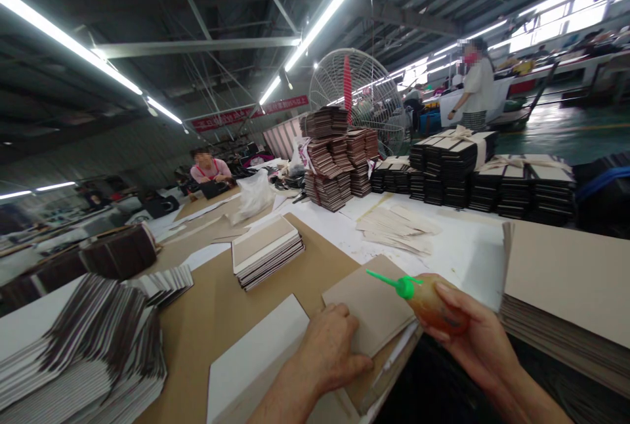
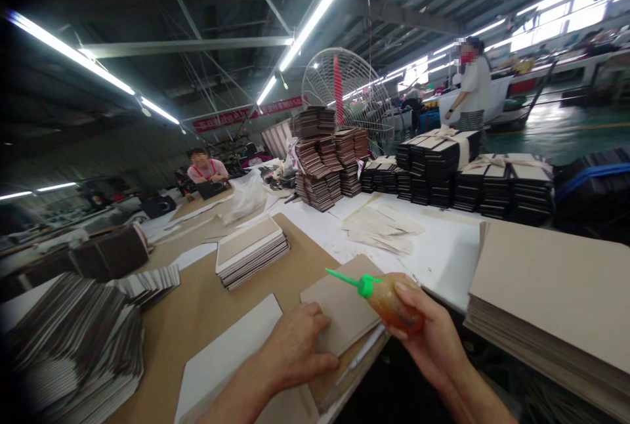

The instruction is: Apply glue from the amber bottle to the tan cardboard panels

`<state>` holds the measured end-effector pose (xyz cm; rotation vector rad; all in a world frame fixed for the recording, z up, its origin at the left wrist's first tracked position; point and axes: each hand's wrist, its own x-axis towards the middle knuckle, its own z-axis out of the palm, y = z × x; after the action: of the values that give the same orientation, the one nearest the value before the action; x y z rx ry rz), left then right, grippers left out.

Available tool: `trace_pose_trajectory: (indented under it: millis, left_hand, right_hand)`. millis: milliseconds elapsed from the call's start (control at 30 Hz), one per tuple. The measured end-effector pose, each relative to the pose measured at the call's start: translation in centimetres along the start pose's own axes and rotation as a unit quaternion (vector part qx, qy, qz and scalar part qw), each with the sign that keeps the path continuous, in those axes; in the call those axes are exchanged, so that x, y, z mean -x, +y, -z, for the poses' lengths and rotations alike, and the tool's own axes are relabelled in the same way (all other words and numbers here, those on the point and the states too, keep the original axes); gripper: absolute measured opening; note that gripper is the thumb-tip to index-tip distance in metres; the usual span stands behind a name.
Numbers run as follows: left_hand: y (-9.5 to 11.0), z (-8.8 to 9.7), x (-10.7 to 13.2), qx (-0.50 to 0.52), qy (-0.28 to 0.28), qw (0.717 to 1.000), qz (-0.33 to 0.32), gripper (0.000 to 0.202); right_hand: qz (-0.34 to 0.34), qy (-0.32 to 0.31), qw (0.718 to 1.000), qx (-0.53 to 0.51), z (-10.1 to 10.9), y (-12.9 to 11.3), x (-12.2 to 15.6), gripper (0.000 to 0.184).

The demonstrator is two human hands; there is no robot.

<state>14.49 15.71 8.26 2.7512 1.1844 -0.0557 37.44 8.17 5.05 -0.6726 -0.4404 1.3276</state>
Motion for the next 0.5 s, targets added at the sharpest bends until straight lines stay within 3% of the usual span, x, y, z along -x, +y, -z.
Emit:
trace_pose_trajectory:
  millis: [500]
  left_hand:
    - [0.28, 0.07, 0.09, -0.004, -0.01, 1.0, -0.008, 0.037]
  right_hand:
    - [-0.003, -0.005, 1.0, 0.004, -0.36, -0.14, 0.11, 0.033]
